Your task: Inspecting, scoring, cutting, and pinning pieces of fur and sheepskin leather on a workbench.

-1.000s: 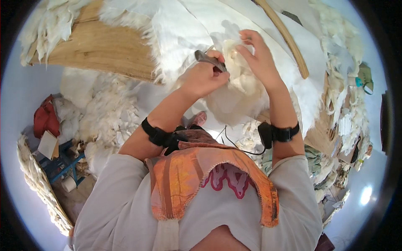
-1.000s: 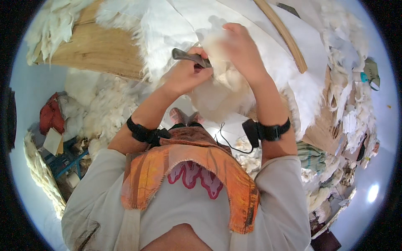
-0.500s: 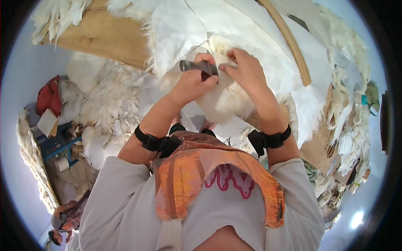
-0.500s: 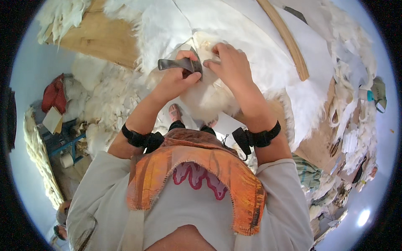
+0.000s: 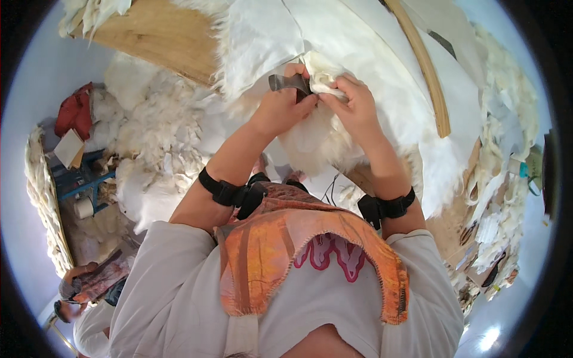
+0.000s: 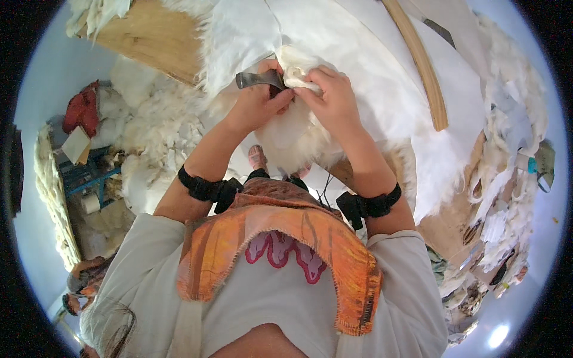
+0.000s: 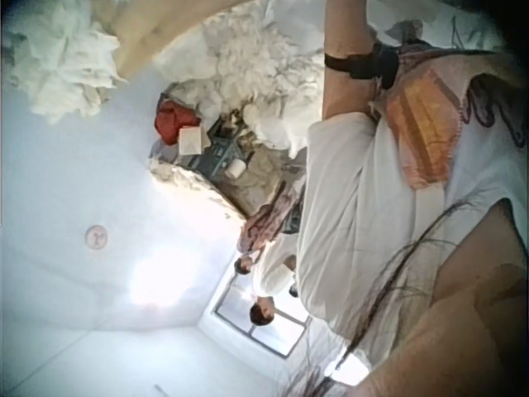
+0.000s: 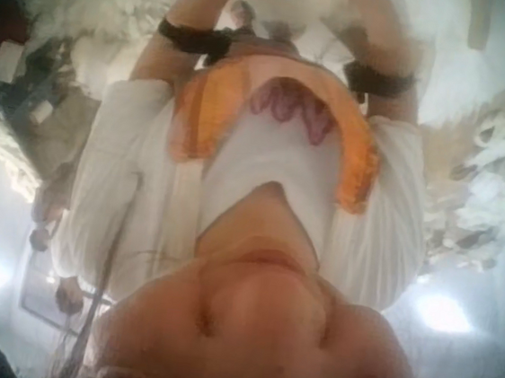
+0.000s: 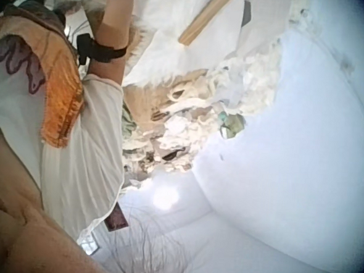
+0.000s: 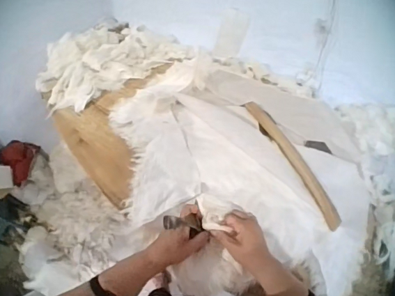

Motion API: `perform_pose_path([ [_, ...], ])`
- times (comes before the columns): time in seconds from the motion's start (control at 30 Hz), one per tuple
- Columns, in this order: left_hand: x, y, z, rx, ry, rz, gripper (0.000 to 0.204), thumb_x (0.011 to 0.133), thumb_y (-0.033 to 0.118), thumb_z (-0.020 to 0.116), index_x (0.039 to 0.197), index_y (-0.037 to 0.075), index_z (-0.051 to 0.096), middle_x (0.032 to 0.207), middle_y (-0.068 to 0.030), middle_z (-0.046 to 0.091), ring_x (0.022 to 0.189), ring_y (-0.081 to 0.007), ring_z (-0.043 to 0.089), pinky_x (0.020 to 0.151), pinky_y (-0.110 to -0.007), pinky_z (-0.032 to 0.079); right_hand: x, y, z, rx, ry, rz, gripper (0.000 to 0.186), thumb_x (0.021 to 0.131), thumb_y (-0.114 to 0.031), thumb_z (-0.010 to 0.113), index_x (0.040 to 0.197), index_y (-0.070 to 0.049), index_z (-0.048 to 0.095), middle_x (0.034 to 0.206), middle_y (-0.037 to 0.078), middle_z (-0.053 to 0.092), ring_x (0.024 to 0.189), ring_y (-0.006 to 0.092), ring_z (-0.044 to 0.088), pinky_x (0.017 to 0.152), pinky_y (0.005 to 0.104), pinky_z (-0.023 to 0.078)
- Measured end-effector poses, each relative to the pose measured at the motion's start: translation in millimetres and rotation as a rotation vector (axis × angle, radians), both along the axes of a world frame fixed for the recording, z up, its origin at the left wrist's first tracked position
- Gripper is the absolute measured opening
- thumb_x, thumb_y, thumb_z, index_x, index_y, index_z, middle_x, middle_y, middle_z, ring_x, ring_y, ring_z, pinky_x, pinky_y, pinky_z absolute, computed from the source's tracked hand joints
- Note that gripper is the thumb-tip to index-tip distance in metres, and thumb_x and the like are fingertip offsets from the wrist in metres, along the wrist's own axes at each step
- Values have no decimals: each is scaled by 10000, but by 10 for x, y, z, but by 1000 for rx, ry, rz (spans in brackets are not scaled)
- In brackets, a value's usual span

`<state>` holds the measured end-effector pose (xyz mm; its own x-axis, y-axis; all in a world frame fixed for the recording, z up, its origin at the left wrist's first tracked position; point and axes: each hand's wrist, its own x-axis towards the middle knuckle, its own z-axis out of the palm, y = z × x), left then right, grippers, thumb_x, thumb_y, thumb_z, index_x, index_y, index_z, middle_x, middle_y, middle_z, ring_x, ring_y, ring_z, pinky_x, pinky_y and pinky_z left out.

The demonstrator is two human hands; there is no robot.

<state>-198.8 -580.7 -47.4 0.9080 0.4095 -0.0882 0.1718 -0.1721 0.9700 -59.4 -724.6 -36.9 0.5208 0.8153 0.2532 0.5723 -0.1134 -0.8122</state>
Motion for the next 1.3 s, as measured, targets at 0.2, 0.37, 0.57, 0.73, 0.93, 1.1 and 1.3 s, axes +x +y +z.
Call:
perform_pose_path([
  [0.2,-22,-22,-57,109,-106,-41,409,932,85,687,1220,62,398,898,-47,583,663,-100,598,583,-270,505,-25,-26,-39,79,7,-36,278,836,-185,768,925,37,625,869,161,638,693,340,632,583,378,477],
  [0.37,-52,-82,-21,240,-67,-42,408,886,99,729,1167,57,436,884,-34,567,704,-86,578,616,-271,498,-69,-16,-151,246,25,-59,281,847,-182,764,926,42,616,873,152,637,630,321,609,566,369,470],
  [0.57,-132,-237,54,183,-17,-91,402,824,121,747,1105,50,469,825,-42,576,709,-111,578,649,-289,495,-154,-134,-67,184,87,-128,255,847,-163,764,938,28,623,878,134,634,607,295,591,549,354,462],
  [0.73,-187,-349,52,235,-54,-109,390,787,121,754,1065,49,489,787,-49,598,708,-129,598,649,-296,497,-265,-265,68,250,44,-147,236,853,-141,763,939,24,618,901,125,626,611,275,577,557,322,451],
  [0.93,-198,-384,32,334,-186,-178,361,729,128,758,1004,73,531,807,-67,602,737,-186,597,689,-332,501,-412,-453,128,397,-3,-274,233,876,-134,759,1001,4,619,907,88,599,705,181,543,635,272,441],
  [1.1,-244,-409,12,650,-239,-175,385,686,164,761,1003,91,555,893,-107,605,896,-269,578,823,-406,480,-210,-700,392,709,526,-486,252,916,-157,741,1111,-45,625,988,17,635,818,94,537,705,256,447],
  [1.3,-239,-330,22,411,-113,-179,411,704,205,777,1041,83,576,987,-109,615,944,-285,566,862,-419,472,532,-1582,642,45,83,-603,339,944,-220,708,1232,-64,621,1110,71,661,962,174,621,848,309,510],
])
